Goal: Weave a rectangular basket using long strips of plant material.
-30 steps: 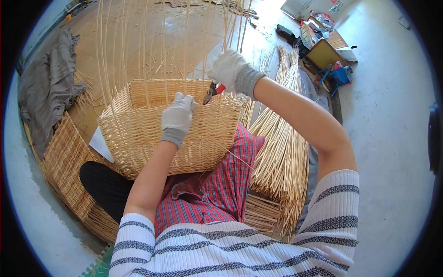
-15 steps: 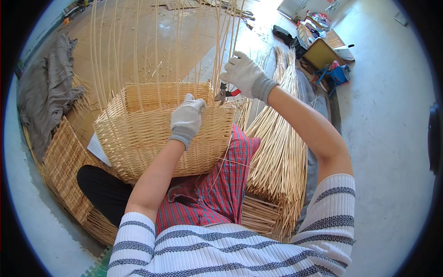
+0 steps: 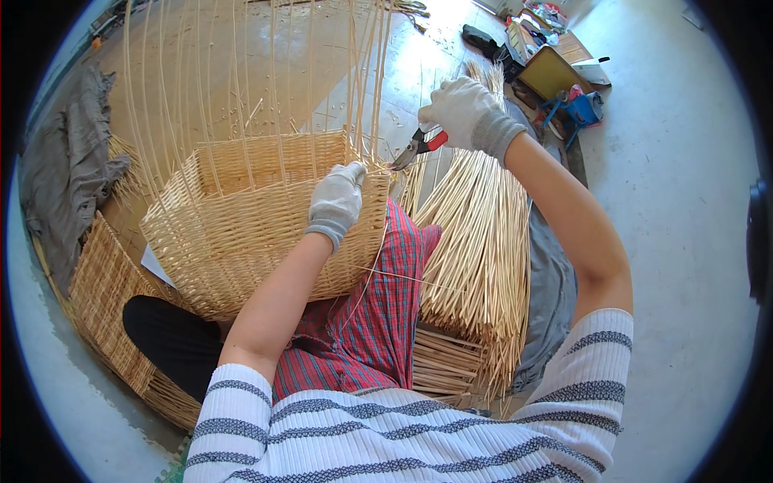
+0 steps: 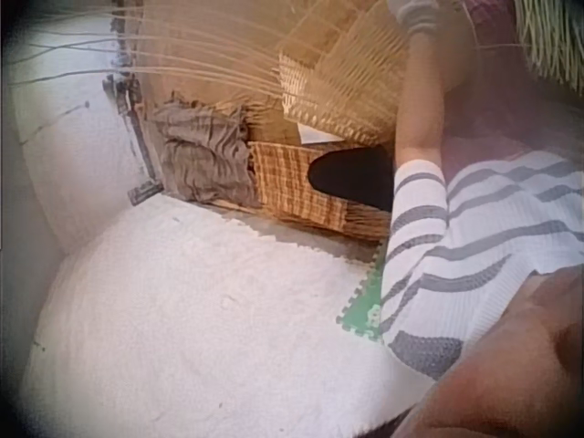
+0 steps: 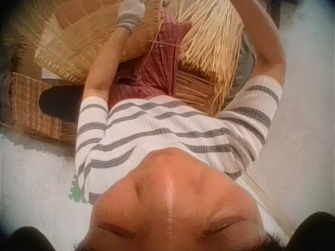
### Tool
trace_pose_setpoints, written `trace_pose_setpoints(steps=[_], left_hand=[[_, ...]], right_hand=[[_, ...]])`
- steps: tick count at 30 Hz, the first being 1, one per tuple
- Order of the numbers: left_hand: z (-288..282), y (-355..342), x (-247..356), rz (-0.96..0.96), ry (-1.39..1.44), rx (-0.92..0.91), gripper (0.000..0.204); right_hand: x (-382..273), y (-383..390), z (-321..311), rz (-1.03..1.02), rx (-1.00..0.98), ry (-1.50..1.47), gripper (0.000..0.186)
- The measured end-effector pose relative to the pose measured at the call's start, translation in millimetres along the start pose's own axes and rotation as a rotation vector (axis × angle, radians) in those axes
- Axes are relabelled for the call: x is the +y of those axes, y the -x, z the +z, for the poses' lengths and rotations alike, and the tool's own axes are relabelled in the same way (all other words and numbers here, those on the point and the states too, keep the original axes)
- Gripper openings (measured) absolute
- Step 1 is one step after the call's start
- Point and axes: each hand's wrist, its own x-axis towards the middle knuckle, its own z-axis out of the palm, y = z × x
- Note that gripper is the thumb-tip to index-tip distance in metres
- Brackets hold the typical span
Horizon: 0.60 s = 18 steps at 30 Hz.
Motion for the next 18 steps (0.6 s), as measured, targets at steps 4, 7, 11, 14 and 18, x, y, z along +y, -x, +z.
trace_pose_setpoints(steps=[4, 7, 11, 14, 18], left_hand=[[0.1, 1.2, -0.3, -0.004, -0.016, -0.029, 0.018], [1.1, 4.4, 0.9, 0.022, -0.016, 0.006, 0.015], [-5.8, 6.3, 6.9, 0.03, -0.04, -0.05, 0.027], [-14.1, 6.0, 8.8, 0.025, -0.155, -0.14, 0.04], [-27.7, 3.1, 35.2, -0.009, -0.488, -0.326, 0.06]], right_hand=[[-10.9, -6.0, 9.4, 0.025, 0.017, 0.064, 0.036], [-15.5, -8.8, 8.7, 0.036, -0.041, 0.063, 0.033], [-14.2, -3.0, 16.4, 0.037, -0.087, -0.077, 0.029], [-1.3, 12.6, 30.2, 0.096, -0.22, -0.345, 0.033], [11.2, 47.6, 101.1, 0.378, -0.052, -0.642, 0.045]])
